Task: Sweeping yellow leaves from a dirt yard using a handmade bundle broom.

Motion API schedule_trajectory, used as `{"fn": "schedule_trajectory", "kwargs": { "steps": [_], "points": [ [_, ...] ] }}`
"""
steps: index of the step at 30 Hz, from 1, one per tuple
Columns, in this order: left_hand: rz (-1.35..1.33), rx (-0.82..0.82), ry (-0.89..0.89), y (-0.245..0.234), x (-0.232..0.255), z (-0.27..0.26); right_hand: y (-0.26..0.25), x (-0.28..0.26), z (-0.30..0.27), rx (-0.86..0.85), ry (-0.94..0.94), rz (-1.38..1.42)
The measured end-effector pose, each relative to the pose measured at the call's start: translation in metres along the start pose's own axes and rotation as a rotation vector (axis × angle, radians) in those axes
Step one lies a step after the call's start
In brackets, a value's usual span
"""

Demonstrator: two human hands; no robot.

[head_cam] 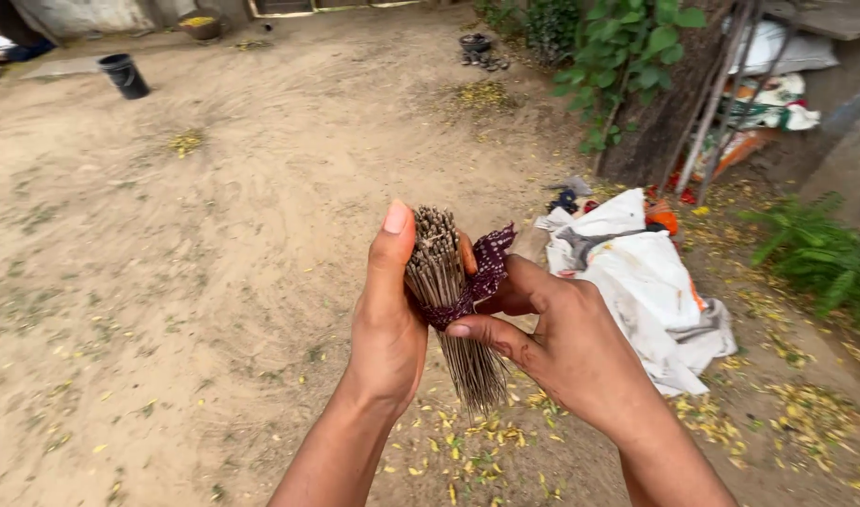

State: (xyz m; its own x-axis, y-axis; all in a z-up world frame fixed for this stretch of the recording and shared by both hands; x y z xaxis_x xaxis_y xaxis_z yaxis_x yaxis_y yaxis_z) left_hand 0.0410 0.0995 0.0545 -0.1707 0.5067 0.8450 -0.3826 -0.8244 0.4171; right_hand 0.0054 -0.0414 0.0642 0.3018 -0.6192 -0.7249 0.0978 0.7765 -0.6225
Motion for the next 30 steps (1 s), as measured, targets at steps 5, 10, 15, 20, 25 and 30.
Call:
{"fn": "schedule_trajectory", "kwargs": {
  "steps": [5, 10, 15, 20, 25, 30],
  "points": [
    [0.115, 0.052, 0.031, -0.066, 0.059, -0.036, 0.073, -0.054, 0.009, -0.007, -0.102, 0.130],
    [0.180, 0.105, 0.057, -0.133, 0.101, -0.069, 0.139, -0.101, 0.022, -0.108, -0.089, 0.195],
    [0.279, 0.239, 0.066, -0.184, 0.127, -0.090, 0.186, -0.137, 0.032, -0.155, -0.144, 0.177],
    [0.256, 0.263, 0.088, -0.219, 0.141, -0.089, 0.220, -0.147, 0.053, -0.215, -0.131, 0.164],
    [0.156, 0.329, 0.057, -0.256, 0.137, -0.071, 0.254, -0.143, 0.085, -0.263, -0.113, 0.206],
    [0.108, 0.400, 0.017, -0.306, 0.127, -0.030, 0.288, -0.133, 0.140, -0.317, -0.106, 0.206]
  ]
}}
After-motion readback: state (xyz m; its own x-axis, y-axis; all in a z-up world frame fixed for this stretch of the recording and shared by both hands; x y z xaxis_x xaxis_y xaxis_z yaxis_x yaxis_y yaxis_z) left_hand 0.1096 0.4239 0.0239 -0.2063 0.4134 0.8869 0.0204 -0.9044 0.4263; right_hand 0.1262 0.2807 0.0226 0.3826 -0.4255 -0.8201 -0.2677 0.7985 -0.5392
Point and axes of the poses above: each hand's wrist, its own z-axis towards the middle knuckle, its own y-axis out of the palm, x = y × z, the point moved 6 cm from there along z, towards the middle knuckle, and after that the axes turned 3 degrees about -x, right-handed, at the moved point
